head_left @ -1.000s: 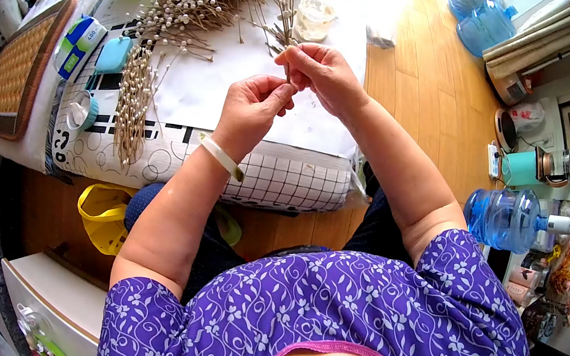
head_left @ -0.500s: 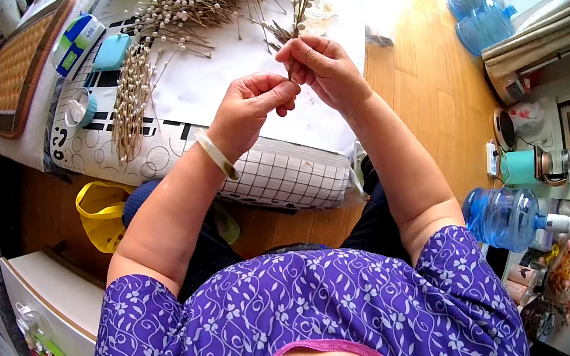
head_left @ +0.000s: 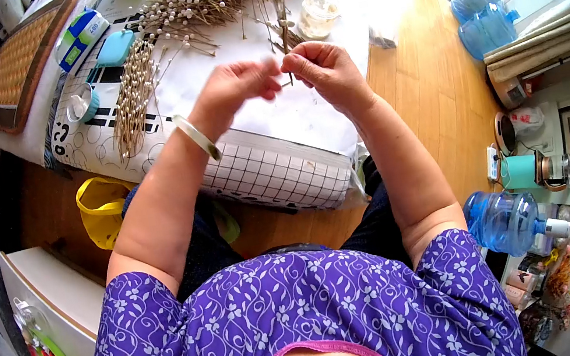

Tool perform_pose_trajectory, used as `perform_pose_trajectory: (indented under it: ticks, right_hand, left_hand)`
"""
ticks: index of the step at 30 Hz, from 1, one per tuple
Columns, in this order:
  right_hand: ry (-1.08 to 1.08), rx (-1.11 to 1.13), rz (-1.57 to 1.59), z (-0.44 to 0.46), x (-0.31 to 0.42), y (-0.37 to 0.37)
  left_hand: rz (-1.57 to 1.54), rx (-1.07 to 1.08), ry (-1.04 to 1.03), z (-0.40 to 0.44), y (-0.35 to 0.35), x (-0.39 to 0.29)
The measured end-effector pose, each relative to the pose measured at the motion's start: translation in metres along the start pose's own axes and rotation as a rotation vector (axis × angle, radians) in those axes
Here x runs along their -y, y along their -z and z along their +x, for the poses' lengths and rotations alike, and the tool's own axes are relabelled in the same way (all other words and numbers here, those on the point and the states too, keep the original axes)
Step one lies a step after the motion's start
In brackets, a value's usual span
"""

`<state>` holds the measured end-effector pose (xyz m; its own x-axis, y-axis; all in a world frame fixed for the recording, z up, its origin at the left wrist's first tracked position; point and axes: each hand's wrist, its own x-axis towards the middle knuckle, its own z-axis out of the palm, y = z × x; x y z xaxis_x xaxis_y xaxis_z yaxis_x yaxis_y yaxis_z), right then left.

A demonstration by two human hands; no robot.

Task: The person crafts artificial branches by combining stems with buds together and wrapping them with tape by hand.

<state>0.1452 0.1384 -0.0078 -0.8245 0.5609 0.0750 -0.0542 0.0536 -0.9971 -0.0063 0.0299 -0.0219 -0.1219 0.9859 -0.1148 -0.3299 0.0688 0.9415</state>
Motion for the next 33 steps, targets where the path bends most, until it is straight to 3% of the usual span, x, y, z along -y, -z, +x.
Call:
perform_pose_trajectory:
  ticks: [4,7,13,19,22,27,30,33]
  right_hand:
    - [0.007,0.089,0.014,0.002,-0.009,-0.007]
    - [-0.054,0.101,0.023,0.000,-0.013,-0.012]
    - [-0.115,0.152,-0.033,-0.003,-0.012,-0.019]
    - [0.147,-0.006,-0.356,-0.003,-0.024,-0.028]
    - [0.297,-0.042,-0.690,-0.005,-0.007,-0.031]
    - [0.144,-0.074,-0.616,-0.008,-0.012,-0.034]
    - [0.027,0.082,-0.412,-0.008,-0.010,-0.023]
    - [0.127,0.044,-0.348,-0.003,-0.011,-0.018]
  left_hand:
    - [-0.046,-0.074,-0.053,0.010,0.001,-0.004]
    - [-0.038,0.014,-0.121,0.008,0.000,0.000]
    - [-0.041,-0.122,-0.173,0.007,0.006,-0.003]
    - [0.015,-0.158,-0.239,0.009,0.006,-0.002]
    - [0.082,-0.206,-0.262,0.008,0.002,0.000]
    - [0.060,-0.262,-0.271,0.009,-0.001,0.001]
    - [0.028,-0.275,-0.263,0.010,0.003,-0.002]
    - [0.015,-0.212,-0.269,0.010,0.004,-0.001]
